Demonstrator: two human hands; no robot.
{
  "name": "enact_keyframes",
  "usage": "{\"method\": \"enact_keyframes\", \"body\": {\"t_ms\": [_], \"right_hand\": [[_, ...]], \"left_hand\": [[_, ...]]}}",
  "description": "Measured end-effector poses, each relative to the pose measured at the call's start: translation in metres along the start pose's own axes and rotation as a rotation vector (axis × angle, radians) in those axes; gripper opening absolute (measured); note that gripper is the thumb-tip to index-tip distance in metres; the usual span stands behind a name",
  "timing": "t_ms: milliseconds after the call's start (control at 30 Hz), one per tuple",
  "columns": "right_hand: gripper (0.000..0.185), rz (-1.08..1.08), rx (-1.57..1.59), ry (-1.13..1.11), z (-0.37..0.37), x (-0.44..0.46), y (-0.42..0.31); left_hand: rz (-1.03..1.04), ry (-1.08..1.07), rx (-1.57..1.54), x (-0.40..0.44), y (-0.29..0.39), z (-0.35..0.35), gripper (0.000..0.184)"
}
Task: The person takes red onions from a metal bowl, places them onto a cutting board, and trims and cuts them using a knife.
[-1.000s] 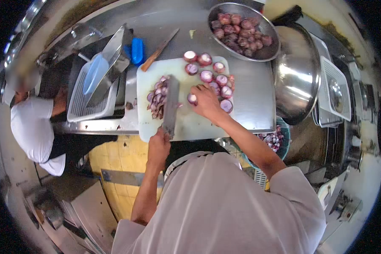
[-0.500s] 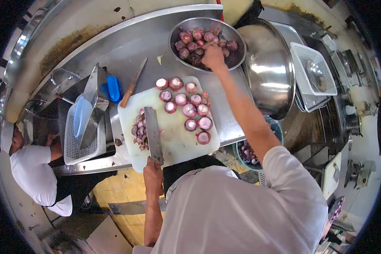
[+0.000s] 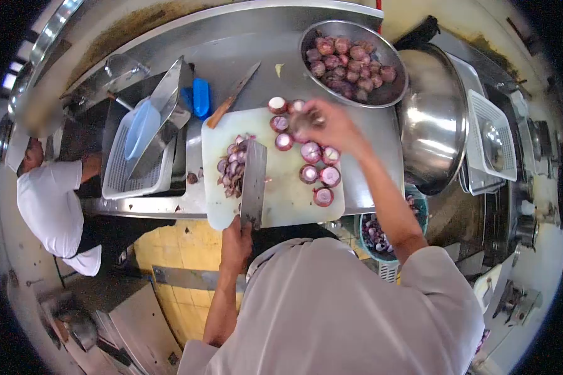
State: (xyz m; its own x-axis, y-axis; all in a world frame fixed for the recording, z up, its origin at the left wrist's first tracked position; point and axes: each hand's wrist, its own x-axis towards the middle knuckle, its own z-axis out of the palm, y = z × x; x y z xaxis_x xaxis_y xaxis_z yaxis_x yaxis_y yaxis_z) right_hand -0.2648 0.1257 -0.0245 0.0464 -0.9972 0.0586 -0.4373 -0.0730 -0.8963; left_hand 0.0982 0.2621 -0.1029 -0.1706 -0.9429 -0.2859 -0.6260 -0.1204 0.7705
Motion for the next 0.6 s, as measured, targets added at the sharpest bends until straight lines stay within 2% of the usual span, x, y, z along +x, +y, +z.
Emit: {"method": "enact_keyframes", "body": {"t_ms": [33, 67, 133, 167, 233, 367, 600], "right_hand": [[0.046, -0.134, -0.045, -0.033, 0.028, -0.010, 0.005], [0.048, -0.269, -0.090, -0.066, 0.057, -0.021, 0.017], [0.046, -0.234, -0.136, -0.098, 0.103, -0.043, 0.023], [0.045, -0.220, -0.203, -0.116, 0.116, -0.049, 0.026], [0.044, -0.197, -0.196, -0.114, 0.129, -0.054, 0.035], [0.044, -0.148, -0.148, -0.122, 0.132, -0.054, 0.031], [0.046, -0.203, -0.232, -0.087, 0.136, -0.053, 0.031]], "left_hand": [[0.059, 0.033, 0.003, 0.002, -0.006, 0.000, 0.013], [0.006, 0.023, 0.040, 0.004, 0.000, -0.005, 0.013], [-0.237, -0.065, 0.000, 0.005, 0.058, -0.028, 0.013], [-0.248, -0.057, -0.003, 0.006, 0.053, -0.028, 0.013], [-0.002, 0.008, 0.120, 0.005, 0.039, -0.029, 0.012], [0.077, -0.028, 0.271, -0.012, 0.080, -0.048, 0.010], [0.009, -0.137, 0.290, -0.035, 0.103, -0.059, 0.013]]}}
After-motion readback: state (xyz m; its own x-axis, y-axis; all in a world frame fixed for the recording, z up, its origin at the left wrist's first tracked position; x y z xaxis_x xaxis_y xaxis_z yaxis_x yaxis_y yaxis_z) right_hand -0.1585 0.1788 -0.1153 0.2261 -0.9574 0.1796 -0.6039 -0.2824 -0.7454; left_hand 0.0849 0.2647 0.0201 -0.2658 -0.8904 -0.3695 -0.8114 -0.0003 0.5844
